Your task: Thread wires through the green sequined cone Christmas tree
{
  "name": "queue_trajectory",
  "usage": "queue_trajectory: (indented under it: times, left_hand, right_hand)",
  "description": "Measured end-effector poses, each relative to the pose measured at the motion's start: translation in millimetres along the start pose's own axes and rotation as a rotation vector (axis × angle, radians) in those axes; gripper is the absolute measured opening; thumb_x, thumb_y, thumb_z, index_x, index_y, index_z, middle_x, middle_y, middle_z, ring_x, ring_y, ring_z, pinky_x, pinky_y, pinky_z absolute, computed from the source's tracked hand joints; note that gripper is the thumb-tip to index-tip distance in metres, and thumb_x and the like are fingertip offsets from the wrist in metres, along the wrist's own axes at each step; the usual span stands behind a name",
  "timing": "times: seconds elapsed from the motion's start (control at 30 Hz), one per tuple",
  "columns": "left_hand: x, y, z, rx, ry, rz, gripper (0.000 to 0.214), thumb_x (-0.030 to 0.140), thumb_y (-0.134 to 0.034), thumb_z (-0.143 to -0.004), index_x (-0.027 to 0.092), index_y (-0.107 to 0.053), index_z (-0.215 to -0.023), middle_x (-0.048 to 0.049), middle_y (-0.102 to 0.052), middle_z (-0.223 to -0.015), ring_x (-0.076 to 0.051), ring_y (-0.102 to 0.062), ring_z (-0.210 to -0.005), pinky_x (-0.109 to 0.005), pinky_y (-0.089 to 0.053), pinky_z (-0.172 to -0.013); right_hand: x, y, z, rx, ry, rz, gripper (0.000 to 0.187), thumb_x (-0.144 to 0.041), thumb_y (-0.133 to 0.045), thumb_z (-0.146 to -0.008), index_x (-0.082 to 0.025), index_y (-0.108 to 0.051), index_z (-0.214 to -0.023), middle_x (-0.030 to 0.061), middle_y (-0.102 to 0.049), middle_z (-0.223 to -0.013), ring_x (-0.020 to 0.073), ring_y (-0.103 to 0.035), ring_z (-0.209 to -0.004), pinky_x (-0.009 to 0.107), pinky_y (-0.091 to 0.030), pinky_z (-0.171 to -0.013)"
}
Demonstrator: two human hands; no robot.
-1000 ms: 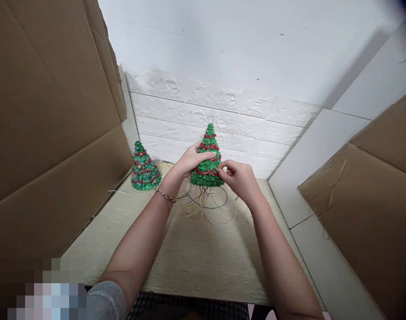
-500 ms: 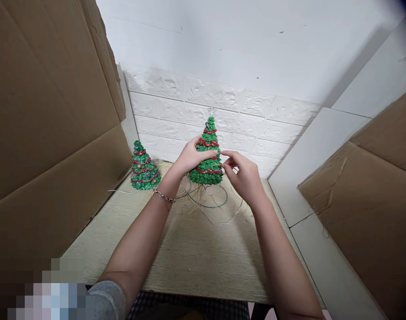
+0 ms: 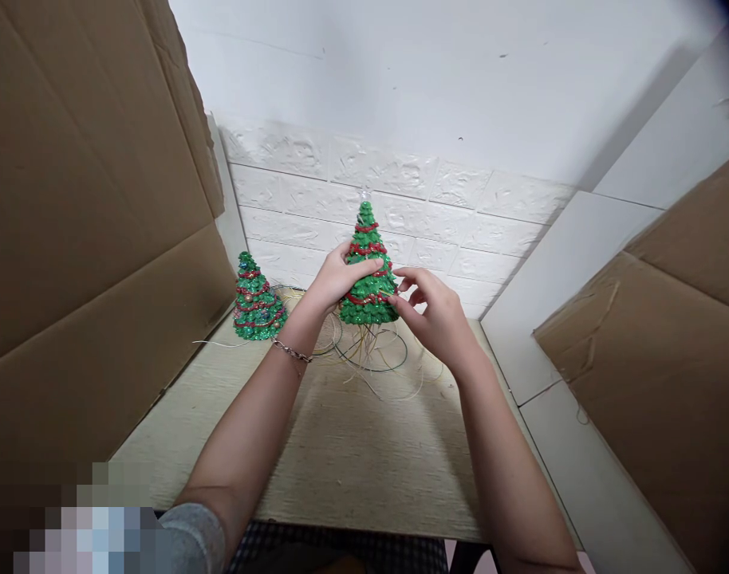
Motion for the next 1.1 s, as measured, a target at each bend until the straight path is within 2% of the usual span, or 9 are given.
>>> queue_trajectory:
  times: [0.1, 0.2, 0.3, 0.4, 0.63, 0.73, 0.83, 0.97, 1.1]
  left_hand:
    - [-0.5, 7.8, -1.9, 0.088, 0.025, 0.124, 0.034, 0.029, -0.076, -0.059, 0.016, -0.059, -0.086, -0.0027, -0.065, -0.08, -0.015, -0.061, -0.068, -0.027, -0.052, -0.061]
    - [-1.8, 12.5, -3.1, 0.157, 0.048, 0.23, 0.028, 0.028, -0.075, -0.061, 0.016, -0.059, -0.08, -0.0024, -0.064, -0.074, -0.014, -0.06, -0.062, -0.026, -0.052, -0.057]
    - [-4.6, 15.3, -3.9, 0.201, 0.09, 0.276, 0.025, 0.029, -0.074, -0.061, 0.016, -0.058, -0.076, -0.0021, -0.063, -0.07, -0.014, -0.059, -0.059, -0.026, -0.051, -0.054]
    - [-6.7, 17.5, -4.8, 0.222, 0.108, 0.282, 0.024, 0.029, -0.074, -0.061, 0.016, -0.058, -0.074, -0.0022, -0.063, -0.069, -0.014, -0.059, -0.059, -0.026, -0.051, -0.053]
    - [-10.3, 20.1, -7.6, 0.236, 0.063, 0.303, 0.027, 0.026, -0.076, -0.059, 0.015, -0.059, -0.077, -0.0024, -0.063, -0.073, -0.014, -0.059, -0.062, -0.028, -0.052, -0.058]
    - [-11.4, 18.5, -7.9, 0.229, 0.062, 0.289, 0.029, 0.027, -0.076, -0.059, 0.015, -0.058, -0.078, -0.0021, -0.063, -0.072, -0.014, -0.058, -0.059, -0.028, -0.052, -0.056]
    - [-10.9, 16.6, -7.1, 0.228, 0.052, 0.256, 0.03, 0.026, -0.077, -0.058, 0.015, -0.059, -0.079, -0.002, -0.063, -0.072, -0.013, -0.058, -0.059, -0.026, -0.051, -0.054]
    - [-10.1, 13.9, -5.9, 0.216, 0.039, 0.184, 0.031, 0.026, -0.077, -0.058, 0.015, -0.059, -0.082, -0.0019, -0.064, -0.074, -0.013, -0.059, -0.063, -0.026, -0.052, -0.057]
    - [-10.9, 11.8, -6.0, 0.193, 0.017, 0.107, 0.035, 0.027, -0.077, -0.058, 0.015, -0.059, -0.086, -0.0036, -0.065, -0.081, -0.015, -0.061, -0.067, -0.028, -0.053, -0.062]
  right_hand:
    - [5.4, 6.1, 3.7, -0.076, -0.127, 0.018, 0.037, -0.035, -0.06, -0.08, -0.02, -0.051, -0.112, 0.0051, -0.057, -0.097, 0.0143, -0.052, -0.078, 0.027, -0.042, -0.069]
    - [13.1, 5.2, 6.7, -0.195, -0.249, 0.046, 0.032, -0.042, -0.062, -0.077, -0.019, -0.053, -0.096, 0.0039, -0.058, -0.091, 0.0158, -0.052, -0.08, 0.028, -0.04, -0.069]
    - [18.2, 0.2, 6.6, -0.295, -0.3, 0.035, 0.021, -0.04, -0.057, -0.08, -0.019, -0.055, -0.078, 0.0021, -0.061, -0.083, 0.0153, -0.053, -0.077, 0.027, -0.037, -0.068]
    - [22.1, -1.4, 4.7, -0.308, -0.32, -0.008, 0.023, -0.036, -0.049, -0.085, -0.019, -0.057, -0.072, 0.0006, -0.062, -0.074, 0.0139, -0.053, -0.071, 0.026, -0.036, -0.065]
    - [30.1, -1.8, 1.1, -0.153, -0.332, -0.15, 0.025, -0.038, -0.044, -0.086, -0.019, -0.052, -0.072, 0.0015, -0.061, -0.073, 0.014, -0.054, -0.07, 0.027, -0.038, -0.067]
    - [33.9, -10.3, 1.8, -0.134, -0.5, -0.483, 0.02, -0.036, -0.04, -0.087, -0.02, -0.045, -0.076, 0.0017, -0.063, -0.069, 0.0142, -0.059, -0.067, 0.028, -0.044, -0.069]
    - [34.7, -18.3, 4.2, -0.148, -0.677, -0.727, 0.016, -0.036, -0.038, -0.088, -0.022, -0.04, -0.081, -0.0032, -0.057, -0.051, 0.0133, -0.056, -0.048, 0.026, -0.044, -0.056]
    - [35.9, -12.4, 2.0, -0.045, -0.679, -0.702, 0.015, -0.035, -0.039, -0.088, -0.022, -0.042, -0.081, -0.0118, -0.033, -0.039, 0.0068, -0.029, -0.033, 0.02, -0.028, -0.044]
    - [41.2, 0.3, -0.8, 0.078, -0.562, -0.5, 0.015, -0.035, -0.045, -0.084, -0.021, -0.05, -0.081, -0.009, -0.032, -0.048, 0.0078, -0.029, -0.042, 0.021, -0.023, -0.045]
Point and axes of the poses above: each hand's wrist, its own z-axis away from the middle knuckle, its own y-axis out of the back of the hand, x = y × z, the point moved 5 cm from there along -z, towards the middle knuckle
